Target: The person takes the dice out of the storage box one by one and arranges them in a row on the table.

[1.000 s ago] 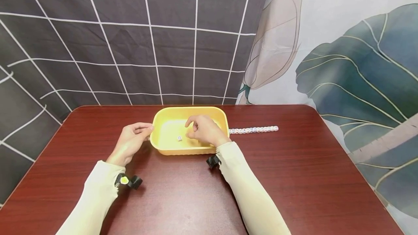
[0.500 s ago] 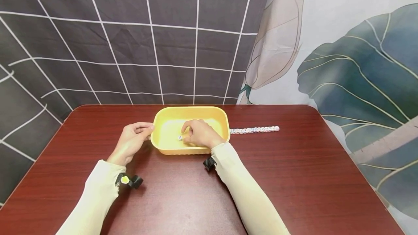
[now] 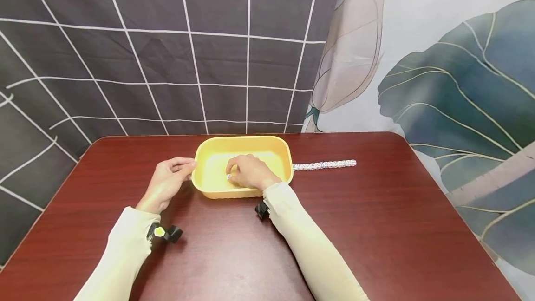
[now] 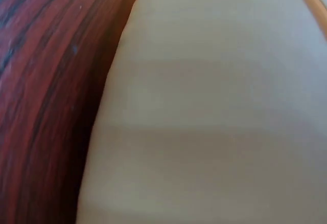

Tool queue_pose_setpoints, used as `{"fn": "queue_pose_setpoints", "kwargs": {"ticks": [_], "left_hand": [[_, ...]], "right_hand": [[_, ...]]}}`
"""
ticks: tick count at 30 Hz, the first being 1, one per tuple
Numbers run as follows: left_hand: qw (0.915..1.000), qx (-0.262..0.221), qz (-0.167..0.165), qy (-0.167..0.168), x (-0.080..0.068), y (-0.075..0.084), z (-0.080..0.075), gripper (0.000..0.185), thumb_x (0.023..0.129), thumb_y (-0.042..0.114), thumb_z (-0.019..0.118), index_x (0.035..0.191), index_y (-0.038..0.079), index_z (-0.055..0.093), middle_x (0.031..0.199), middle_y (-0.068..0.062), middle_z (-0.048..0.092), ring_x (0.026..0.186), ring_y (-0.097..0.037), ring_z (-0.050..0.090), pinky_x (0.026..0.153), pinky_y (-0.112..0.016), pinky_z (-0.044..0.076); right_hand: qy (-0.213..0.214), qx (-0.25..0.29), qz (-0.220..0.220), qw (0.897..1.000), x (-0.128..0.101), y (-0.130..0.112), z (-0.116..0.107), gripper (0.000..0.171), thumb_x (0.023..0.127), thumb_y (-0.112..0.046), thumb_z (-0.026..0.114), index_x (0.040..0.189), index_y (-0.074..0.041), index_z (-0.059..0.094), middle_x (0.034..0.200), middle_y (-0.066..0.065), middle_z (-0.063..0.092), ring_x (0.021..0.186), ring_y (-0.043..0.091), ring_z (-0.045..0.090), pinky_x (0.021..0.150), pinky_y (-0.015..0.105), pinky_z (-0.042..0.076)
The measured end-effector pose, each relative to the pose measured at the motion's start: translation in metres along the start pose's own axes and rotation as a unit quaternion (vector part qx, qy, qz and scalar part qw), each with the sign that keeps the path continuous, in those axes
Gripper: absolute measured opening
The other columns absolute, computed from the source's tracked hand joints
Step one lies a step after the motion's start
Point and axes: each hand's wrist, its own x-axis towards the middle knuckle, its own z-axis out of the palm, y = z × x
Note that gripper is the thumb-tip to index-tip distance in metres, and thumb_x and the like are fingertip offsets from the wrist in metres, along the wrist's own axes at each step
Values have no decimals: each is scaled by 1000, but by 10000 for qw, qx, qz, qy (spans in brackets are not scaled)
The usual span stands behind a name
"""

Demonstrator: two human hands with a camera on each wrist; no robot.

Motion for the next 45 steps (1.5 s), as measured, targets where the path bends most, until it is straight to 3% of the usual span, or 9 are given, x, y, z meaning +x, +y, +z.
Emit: {"fn": "queue_pose_setpoints", "kwargs": {"ticks": [12, 25, 45], "left_hand": [[10000, -44, -10, 11, 1, 2, 1, 40, 101, 16, 62, 131, -12, 59, 87, 11, 71, 75, 1, 64, 77, -15, 57], [10000, -80, -36, -11, 1, 1, 1, 41, 102, 16, 62, 132, -12, 58, 84, 15, 69, 74, 2, 63, 77, -15, 57], [10000, 29, -25, -12, 1, 0, 0, 40, 102, 16, 62, 131, -11, 59, 82, 16, 67, 74, 2, 63, 78, -17, 58]], "right_hand": [[75, 25, 181, 9998, -3, -1, -2, 9, 87, -15, 77, 94, -21, 74, 74, -4, 62, 71, 14, 56, 62, 27, 44], [255, 182, -10, 9995, -9, 4, -15, 9, 89, -17, 77, 97, -17, 74, 69, -4, 57, 65, 9, 52, 58, 22, 40], [354, 236, 50, 9991, -22, 13, -44, 11, 91, -19, 78, 100, -15, 74, 69, -4, 50, 65, 10, 48, 61, 22, 37]]}}
